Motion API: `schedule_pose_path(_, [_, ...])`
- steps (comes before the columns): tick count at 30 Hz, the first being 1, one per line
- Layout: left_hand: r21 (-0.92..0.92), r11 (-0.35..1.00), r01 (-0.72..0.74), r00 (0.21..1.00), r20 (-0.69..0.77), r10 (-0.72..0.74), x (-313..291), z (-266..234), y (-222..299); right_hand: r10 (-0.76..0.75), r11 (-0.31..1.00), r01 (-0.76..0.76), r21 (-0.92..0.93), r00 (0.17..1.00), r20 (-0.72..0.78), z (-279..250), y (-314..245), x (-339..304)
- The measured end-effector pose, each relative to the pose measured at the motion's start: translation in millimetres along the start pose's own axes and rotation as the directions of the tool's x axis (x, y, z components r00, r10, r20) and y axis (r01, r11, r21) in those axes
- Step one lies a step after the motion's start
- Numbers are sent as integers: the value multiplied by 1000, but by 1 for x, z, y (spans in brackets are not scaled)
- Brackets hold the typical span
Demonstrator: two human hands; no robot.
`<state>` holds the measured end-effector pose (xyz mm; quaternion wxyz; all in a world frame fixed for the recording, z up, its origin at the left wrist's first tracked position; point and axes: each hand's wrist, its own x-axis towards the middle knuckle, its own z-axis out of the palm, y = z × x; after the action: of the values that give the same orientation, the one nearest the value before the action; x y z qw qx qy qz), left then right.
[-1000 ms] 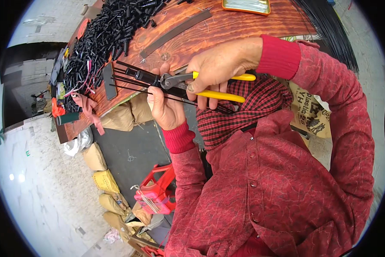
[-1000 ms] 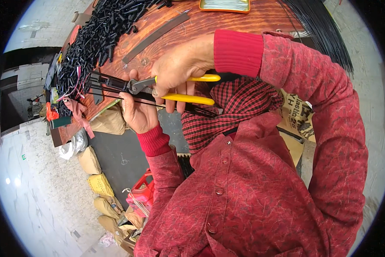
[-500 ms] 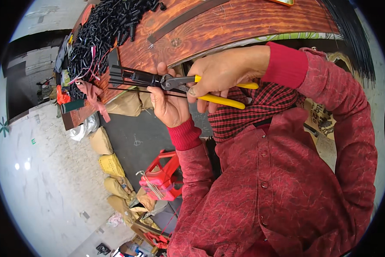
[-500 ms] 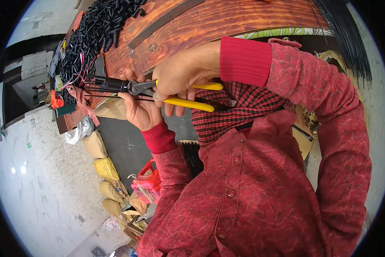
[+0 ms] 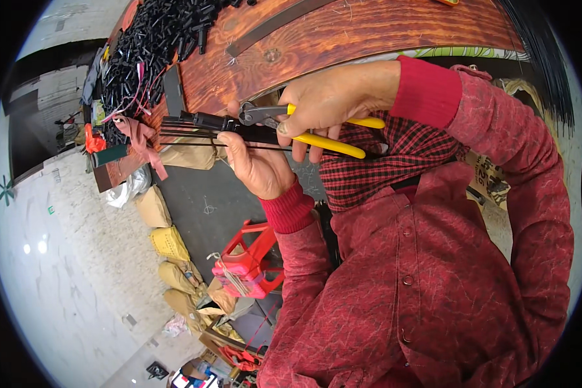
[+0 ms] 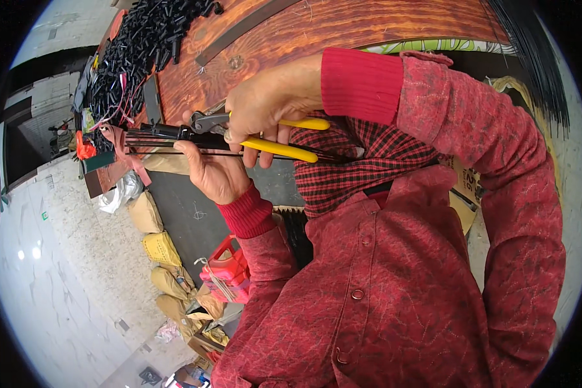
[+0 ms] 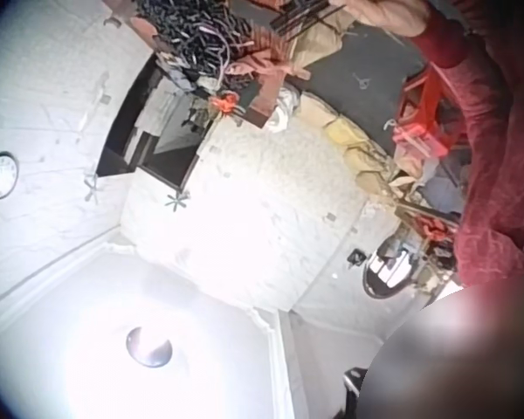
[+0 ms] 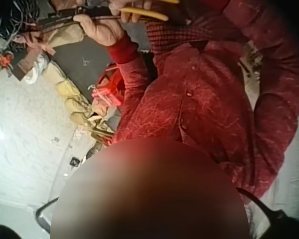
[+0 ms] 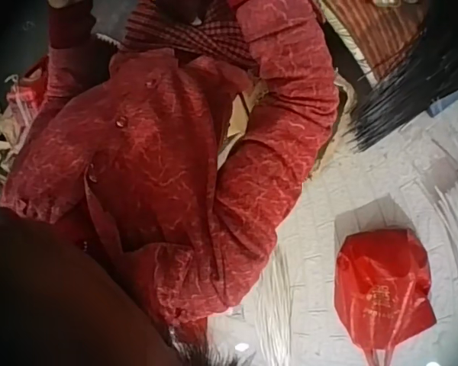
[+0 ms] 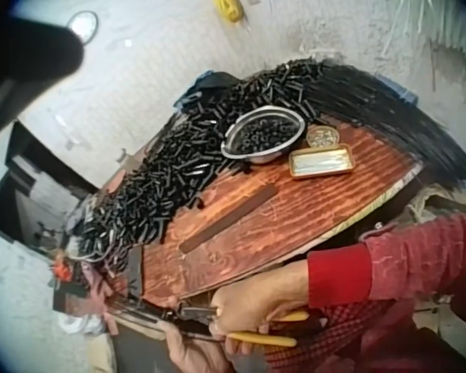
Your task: Trimming the ends of bundled wires using a hand tool at a workbench.
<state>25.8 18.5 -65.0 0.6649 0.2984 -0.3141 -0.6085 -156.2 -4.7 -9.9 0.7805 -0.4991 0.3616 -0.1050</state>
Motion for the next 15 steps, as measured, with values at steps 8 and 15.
schedule_pose_path(8, [-10,1000,-7,1000,-20,7,-1,-9,5,27,998,-27,-48,1000,6,7,-7,8])
schedule_pose_path(15, [-112,993,42,997,70,-34,-3,-16,6,53,987,-56,-150,998,-25,9,-16,2])
